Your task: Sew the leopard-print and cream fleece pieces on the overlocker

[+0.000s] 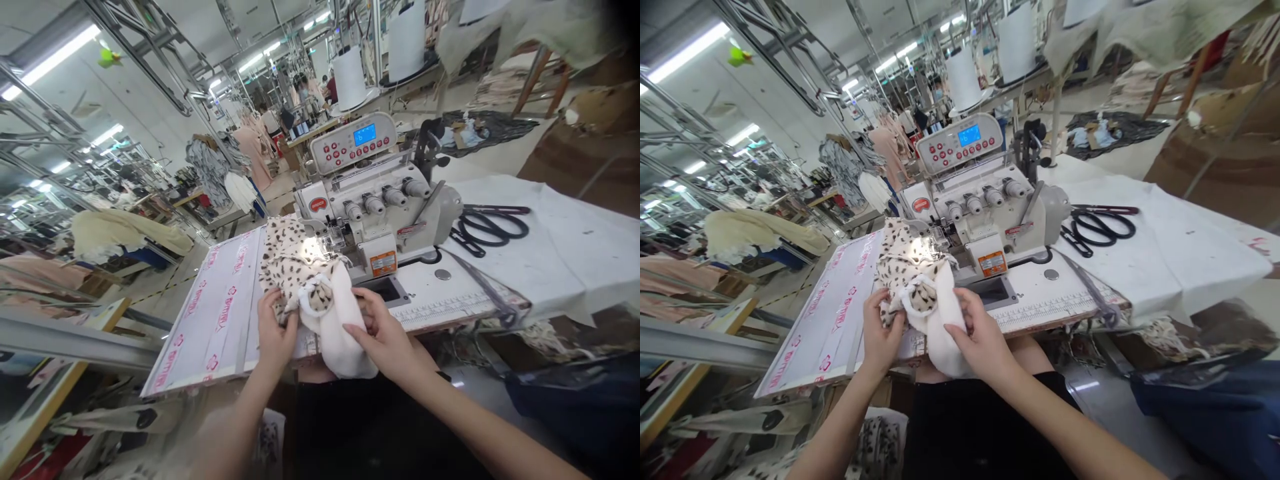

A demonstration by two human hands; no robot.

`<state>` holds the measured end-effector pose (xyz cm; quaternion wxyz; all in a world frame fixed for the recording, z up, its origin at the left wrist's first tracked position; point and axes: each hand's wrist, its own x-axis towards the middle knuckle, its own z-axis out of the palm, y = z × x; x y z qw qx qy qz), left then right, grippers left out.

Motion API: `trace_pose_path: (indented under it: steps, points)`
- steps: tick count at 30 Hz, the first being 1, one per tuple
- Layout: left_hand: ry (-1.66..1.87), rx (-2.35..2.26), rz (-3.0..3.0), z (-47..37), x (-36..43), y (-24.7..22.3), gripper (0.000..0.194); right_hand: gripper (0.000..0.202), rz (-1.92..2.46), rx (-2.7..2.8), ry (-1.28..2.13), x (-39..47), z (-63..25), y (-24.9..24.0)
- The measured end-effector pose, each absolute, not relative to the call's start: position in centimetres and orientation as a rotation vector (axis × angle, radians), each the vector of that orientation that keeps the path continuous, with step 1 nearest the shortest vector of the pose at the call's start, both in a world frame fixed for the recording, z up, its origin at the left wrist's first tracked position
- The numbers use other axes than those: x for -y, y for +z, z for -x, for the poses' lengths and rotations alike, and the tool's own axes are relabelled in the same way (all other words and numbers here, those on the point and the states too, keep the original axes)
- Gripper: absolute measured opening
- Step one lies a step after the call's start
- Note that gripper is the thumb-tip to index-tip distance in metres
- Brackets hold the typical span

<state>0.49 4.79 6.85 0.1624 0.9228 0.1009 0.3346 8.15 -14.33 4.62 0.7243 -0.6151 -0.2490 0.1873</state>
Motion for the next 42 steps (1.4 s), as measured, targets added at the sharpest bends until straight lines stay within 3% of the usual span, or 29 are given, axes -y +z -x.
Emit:
trace_pose_path:
  steps: [4, 8, 12, 17, 19, 22, 28, 31, 34, 38, 42]
  points:
    - [0.759, -0.297, -2.73, -0.1, -5.8, 7.9, 0.017, 0.04, 1.494, 0.671, 0.226, 14.9, -8.0, 5.0]
    - [0.753, -0.214, -2.871, 2.1, -6.0, 12.2, 0.018, 0.041, 1.543, 0.79, 0.281, 14.3, -8.4, 5.6]
    - [0.77, 0.418, -3.034, 3.5, -2.8, 16.1, 0.013, 0.045, 1.402, 0.8, 0.379, 11.9, -8.0, 6.4]
    - [0.391, 0.877, -3.195, 2.7, 1.7, 14.9, 0.022, 0.023, 1.144, 0.69, 0.477, 10.7, -7.2, 5.9]
    - [0.323, 0.867, -3.238, 2.4, 2.0, 13.6, 0.02, 0.019, 1.092, 0.556, 0.545, 11.5, -7.2, 5.2]
    - [0.225, 0.87, -3.231, 2.3, 2.1, 12.6, 0.016, 0.032, 1.083, 0.42, 0.566, 12.9, -7.4, 4.4]
    - [-0.005, 0.743, -2.916, 1.1, 3.3, 14.8, 0.014, 0.033, 1.312, 0.603, 0.412, 12.8, -7.4, 4.6]
    - [0.244, 0.537, -2.737, -1.2, 2.9, 15.6, 0.014, 0.032, 1.331, 0.663, 0.317, 12.5, -7.1, 5.0]
    - [0.467, 0.145, -2.888, -3.9, 1.9, 15.3, 0.013, 0.031, 1.396, 0.704, 0.156, 12.6, -6.7, 5.2]
    - [0.269, -0.188, -3.104, -5.6, 1.6, 14.7, 0.026, 0.026, 1.416, 0.754, 0.108, 12.7, -6.4, 5.2]
    - [0.128, -0.235, -3.277, -5.5, 2.5, 14.8, 0.017, 0.022, 1.41, 0.762, 0.145, 12.6, -6.4, 4.7]
